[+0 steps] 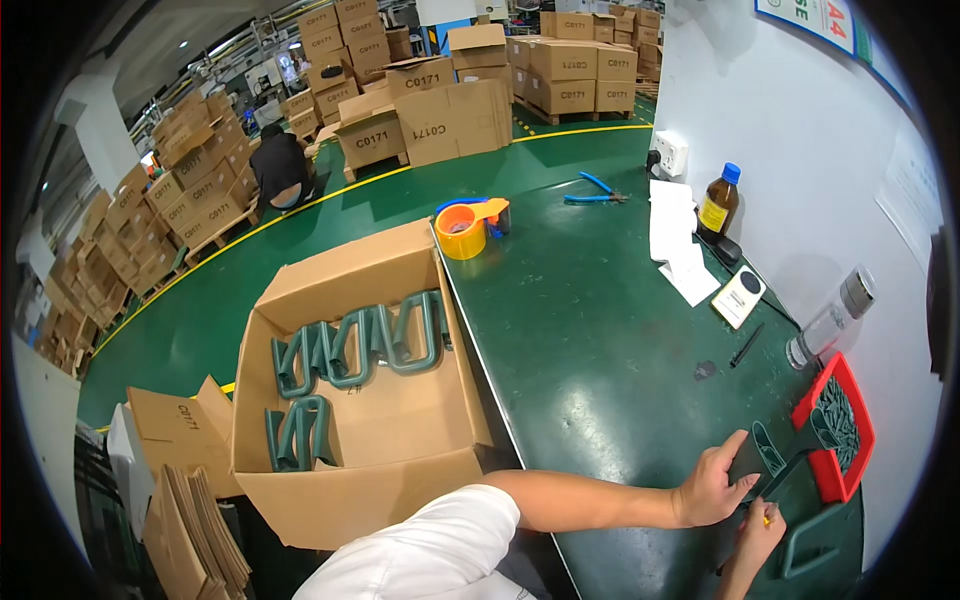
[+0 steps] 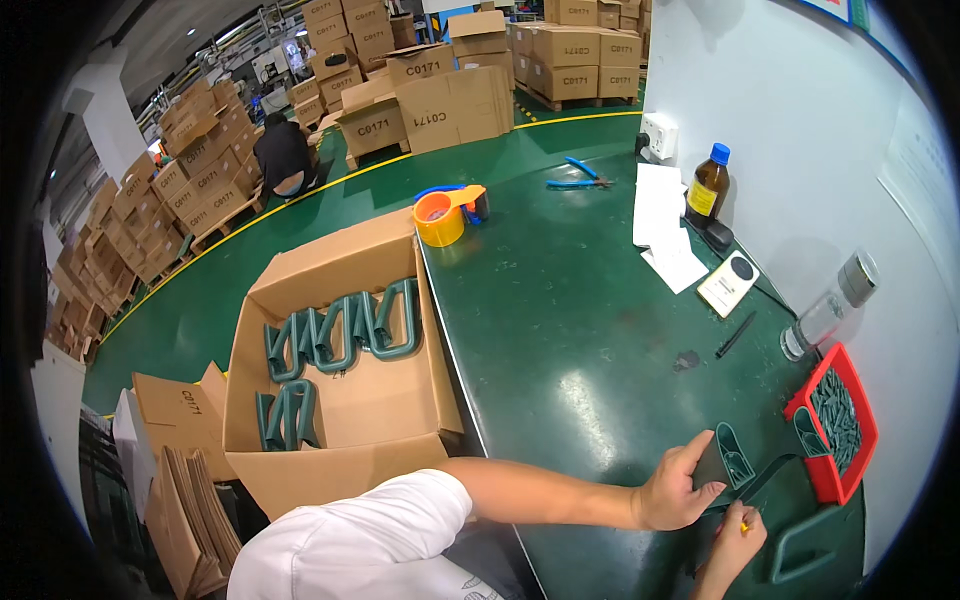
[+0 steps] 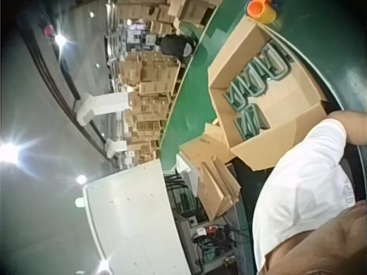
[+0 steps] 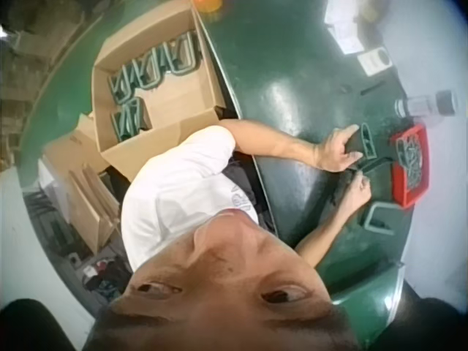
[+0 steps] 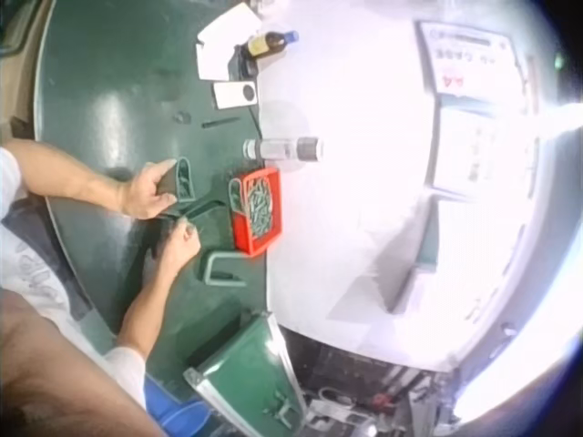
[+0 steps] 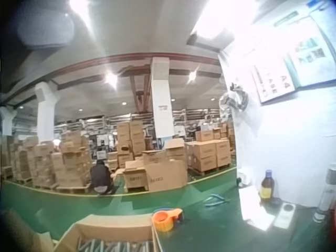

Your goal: Using a small tool to trim or clean excess material from green U-shaped plastic molded parts.

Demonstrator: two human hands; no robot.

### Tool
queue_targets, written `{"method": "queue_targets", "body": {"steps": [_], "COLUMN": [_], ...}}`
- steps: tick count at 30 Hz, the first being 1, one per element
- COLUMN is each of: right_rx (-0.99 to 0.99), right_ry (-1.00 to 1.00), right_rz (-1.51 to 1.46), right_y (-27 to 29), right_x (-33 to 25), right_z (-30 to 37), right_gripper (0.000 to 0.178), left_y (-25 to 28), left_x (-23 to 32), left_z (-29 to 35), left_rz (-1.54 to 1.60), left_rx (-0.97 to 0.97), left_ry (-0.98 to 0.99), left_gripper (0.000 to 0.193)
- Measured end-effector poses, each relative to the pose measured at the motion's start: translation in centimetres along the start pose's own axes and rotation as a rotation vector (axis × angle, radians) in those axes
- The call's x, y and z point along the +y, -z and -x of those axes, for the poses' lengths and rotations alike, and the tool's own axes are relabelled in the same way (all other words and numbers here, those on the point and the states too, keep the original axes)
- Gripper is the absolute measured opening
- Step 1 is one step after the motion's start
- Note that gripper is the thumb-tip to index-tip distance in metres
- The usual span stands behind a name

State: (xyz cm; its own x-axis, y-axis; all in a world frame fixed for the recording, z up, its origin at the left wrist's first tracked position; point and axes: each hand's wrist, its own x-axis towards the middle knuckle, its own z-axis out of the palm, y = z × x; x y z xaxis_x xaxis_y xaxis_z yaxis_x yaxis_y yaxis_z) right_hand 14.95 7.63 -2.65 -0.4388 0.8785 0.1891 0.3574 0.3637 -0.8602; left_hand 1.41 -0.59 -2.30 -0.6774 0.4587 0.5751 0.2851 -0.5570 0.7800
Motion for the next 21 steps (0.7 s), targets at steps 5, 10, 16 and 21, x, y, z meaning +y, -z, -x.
{"method": "queue_targets", "body": {"steps": [5, 10, 16, 21], "right_rx": [0.158, 0.243, 0.174, -0.012], "right_ry": [0.173, 0.185, 0.62, 1.144], "right_rz": [0.169, 0.244, 0.325, 0.035], "right_y": [-2.4, -2.6, -2.7, 3.6], "right_x": [-2.7, -3.3, -5.8, -11.6], "right_z": [2.5, 4.0, 6.1, 5.1], "right_gripper": [0.035, 0.035, 0.01, 0.01], "left_y": [0.6, 0.2, 0.9, 2.4], "left_x": [1.5, 1.7, -0.7, 0.0], "left_z": [-0.8, -1.2, -2.1, -5.0], "left_rz": [-0.067, -0.068, -0.139, 0.252], "left_rx": [0.083, 0.221, 0.239, 0.306], "left_ry": [0.141, 0.221, 0.394, 0.428], "left_gripper": [0.037, 0.026, 0.023, 0.017]}}
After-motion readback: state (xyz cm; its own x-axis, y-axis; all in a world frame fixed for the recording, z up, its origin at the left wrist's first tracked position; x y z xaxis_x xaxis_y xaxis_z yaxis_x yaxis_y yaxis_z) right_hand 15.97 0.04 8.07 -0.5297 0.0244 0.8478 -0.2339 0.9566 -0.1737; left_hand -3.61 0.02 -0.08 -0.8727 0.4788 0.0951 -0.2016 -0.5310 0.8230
